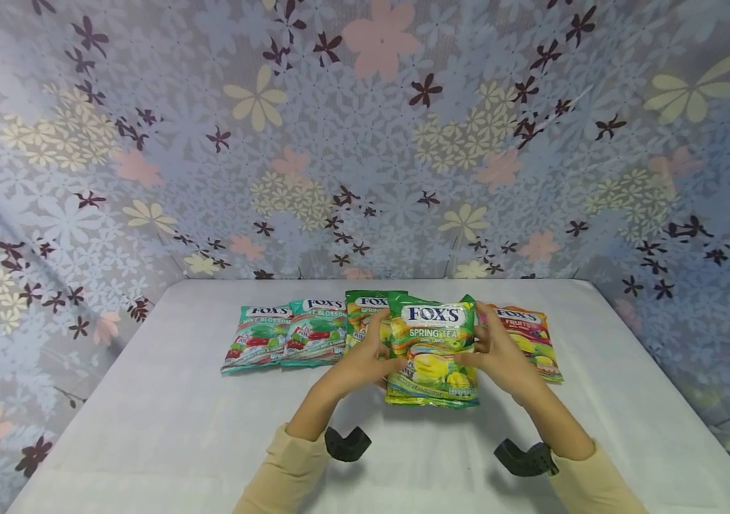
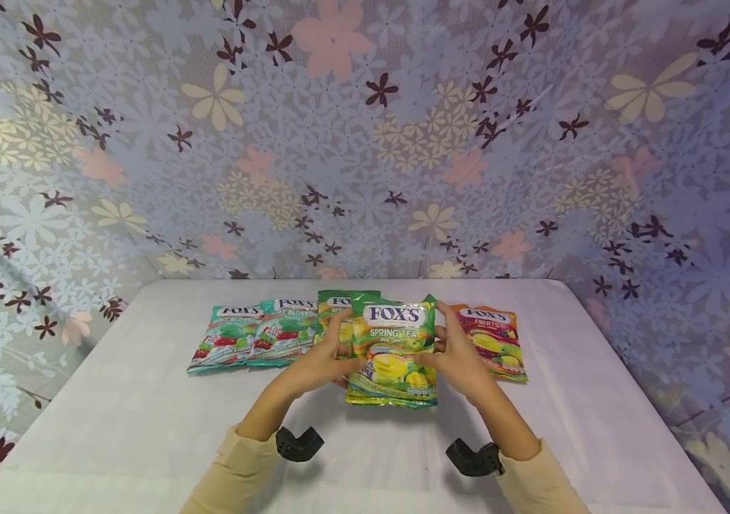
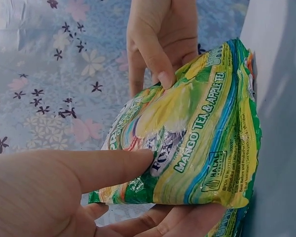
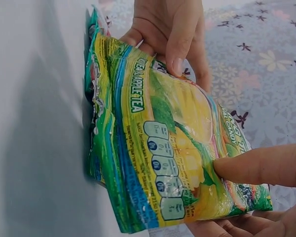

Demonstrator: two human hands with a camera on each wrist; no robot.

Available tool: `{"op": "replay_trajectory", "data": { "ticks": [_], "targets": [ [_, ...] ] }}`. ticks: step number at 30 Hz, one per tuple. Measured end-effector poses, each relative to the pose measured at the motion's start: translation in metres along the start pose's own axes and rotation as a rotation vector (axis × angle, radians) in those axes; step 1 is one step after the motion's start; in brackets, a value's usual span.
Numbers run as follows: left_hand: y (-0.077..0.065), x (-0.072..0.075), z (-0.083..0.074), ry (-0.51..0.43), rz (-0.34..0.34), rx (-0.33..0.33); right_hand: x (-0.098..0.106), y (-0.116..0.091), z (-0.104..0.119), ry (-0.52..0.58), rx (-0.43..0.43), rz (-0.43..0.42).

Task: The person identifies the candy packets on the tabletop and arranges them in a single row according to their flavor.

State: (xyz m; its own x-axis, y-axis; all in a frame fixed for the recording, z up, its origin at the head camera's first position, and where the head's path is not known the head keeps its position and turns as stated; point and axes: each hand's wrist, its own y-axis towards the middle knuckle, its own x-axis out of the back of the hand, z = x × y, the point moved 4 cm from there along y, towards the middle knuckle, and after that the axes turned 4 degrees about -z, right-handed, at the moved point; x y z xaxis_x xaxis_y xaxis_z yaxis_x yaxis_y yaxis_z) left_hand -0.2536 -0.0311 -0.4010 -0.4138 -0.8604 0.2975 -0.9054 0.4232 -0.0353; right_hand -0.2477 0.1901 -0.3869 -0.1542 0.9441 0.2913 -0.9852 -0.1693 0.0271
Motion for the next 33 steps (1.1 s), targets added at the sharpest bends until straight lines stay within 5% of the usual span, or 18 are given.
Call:
{"op": "replay_trajectory", "data": {
  "ticks": [22,33],
  "targets": [
    [0.0,0.003,0.005,-0.016,0.015,0.044,-0.004,0.0,0.0,0.008,0.019,0.009],
    [0.016,-0.001,0.012,0.039,-0.022,0.047,-0.002,0.009,-0.012,-0.062,-0.041,0.0]
  ]
}}
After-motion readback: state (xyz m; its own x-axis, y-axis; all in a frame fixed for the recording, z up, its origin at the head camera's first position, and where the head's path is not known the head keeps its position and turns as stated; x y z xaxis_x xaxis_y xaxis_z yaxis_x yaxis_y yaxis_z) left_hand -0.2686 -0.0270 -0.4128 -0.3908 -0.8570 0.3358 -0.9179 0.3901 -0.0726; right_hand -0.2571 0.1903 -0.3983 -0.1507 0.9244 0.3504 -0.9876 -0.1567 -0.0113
